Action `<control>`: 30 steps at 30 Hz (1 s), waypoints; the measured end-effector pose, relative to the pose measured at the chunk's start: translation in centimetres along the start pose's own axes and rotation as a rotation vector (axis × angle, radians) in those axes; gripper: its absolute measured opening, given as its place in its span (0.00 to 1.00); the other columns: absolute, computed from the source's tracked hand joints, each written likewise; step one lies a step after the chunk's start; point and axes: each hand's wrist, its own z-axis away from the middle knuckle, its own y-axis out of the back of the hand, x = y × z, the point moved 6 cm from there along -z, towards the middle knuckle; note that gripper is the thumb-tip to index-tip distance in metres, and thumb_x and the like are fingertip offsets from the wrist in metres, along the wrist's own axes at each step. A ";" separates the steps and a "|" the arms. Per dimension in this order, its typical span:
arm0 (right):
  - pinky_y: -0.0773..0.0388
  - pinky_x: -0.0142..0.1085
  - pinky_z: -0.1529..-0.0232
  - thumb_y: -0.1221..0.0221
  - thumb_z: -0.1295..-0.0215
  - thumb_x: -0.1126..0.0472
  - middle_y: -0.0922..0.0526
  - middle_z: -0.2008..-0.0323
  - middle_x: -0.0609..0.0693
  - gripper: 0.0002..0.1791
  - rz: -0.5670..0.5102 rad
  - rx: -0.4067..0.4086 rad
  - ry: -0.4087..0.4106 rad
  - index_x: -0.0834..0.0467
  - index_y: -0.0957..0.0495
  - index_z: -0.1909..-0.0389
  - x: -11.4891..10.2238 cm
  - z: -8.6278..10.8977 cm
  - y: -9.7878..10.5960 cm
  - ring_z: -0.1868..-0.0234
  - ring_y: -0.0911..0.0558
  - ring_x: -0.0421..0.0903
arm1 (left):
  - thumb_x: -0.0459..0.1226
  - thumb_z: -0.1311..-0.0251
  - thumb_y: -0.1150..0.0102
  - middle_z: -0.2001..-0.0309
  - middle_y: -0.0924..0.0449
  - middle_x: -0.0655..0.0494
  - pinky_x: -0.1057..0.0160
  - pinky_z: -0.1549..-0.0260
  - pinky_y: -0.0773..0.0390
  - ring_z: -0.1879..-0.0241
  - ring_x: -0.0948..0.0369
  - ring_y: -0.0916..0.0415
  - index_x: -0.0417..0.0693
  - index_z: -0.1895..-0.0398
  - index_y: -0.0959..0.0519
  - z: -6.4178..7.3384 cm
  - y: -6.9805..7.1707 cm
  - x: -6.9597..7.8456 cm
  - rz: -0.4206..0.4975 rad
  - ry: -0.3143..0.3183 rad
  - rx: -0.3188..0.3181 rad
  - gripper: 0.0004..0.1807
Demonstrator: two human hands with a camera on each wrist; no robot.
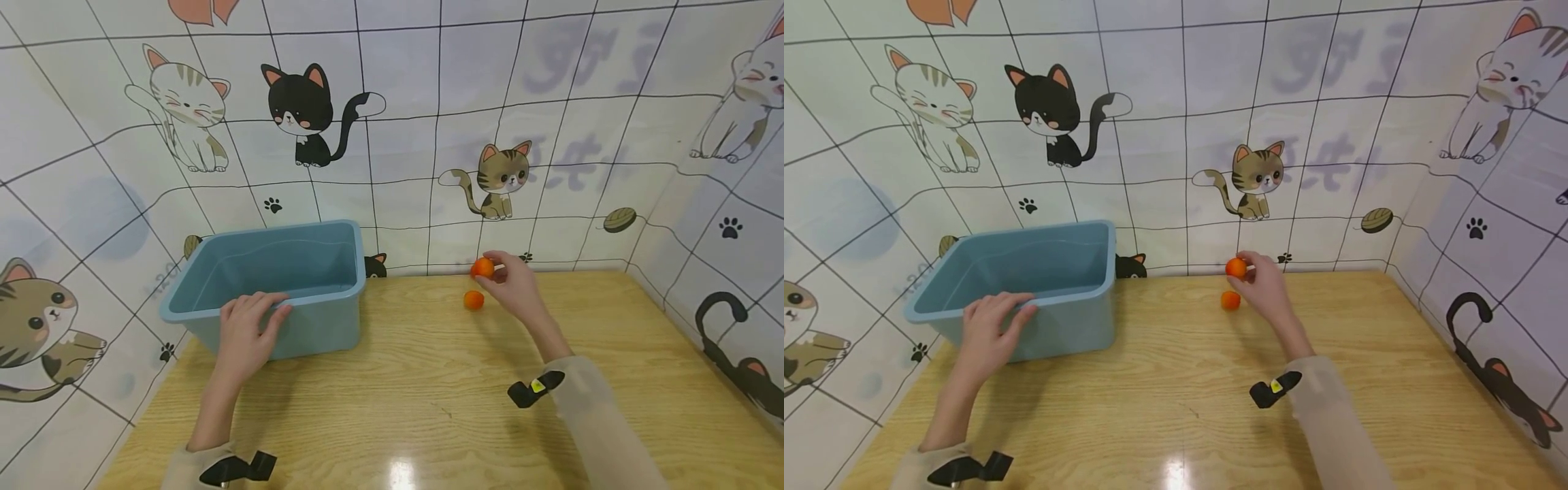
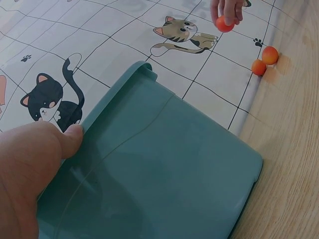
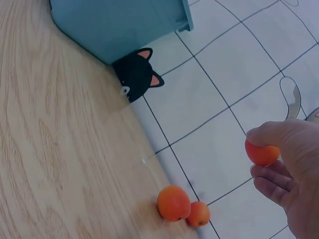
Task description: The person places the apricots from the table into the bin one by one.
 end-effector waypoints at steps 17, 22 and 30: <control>0.22 0.50 0.51 0.29 0.38 0.62 0.20 0.47 0.59 0.26 -0.094 -0.037 0.185 0.63 0.22 0.40 -7.5 0.0 -1.6 0.58 0.17 0.54 | 0.37 0.32 0.38 0.59 0.16 0.48 0.39 0.43 0.43 0.56 0.47 0.26 0.42 0.53 0.16 0.3 0.0 0.3 -0.007 -0.007 0.008 0.09; 0.19 0.48 0.53 0.29 0.39 0.63 0.20 0.48 0.59 0.27 -0.101 -0.043 0.255 0.65 0.23 0.40 -9.4 0.1 -2.4 0.59 0.16 0.52 | 0.36 0.32 0.37 0.60 0.16 0.48 0.39 0.43 0.43 0.56 0.47 0.26 0.42 0.53 0.15 0.3 0.1 0.4 -0.008 0.001 0.008 0.09; 0.19 0.49 0.55 0.28 0.40 0.63 0.19 0.52 0.59 0.25 -0.124 -0.024 0.372 0.66 0.21 0.43 -12.3 0.4 -3.7 0.62 0.16 0.55 | 0.36 0.32 0.37 0.60 0.16 0.49 0.39 0.43 0.43 0.56 0.47 0.26 0.43 0.53 0.15 0.3 0.1 0.5 -0.008 0.001 0.009 0.09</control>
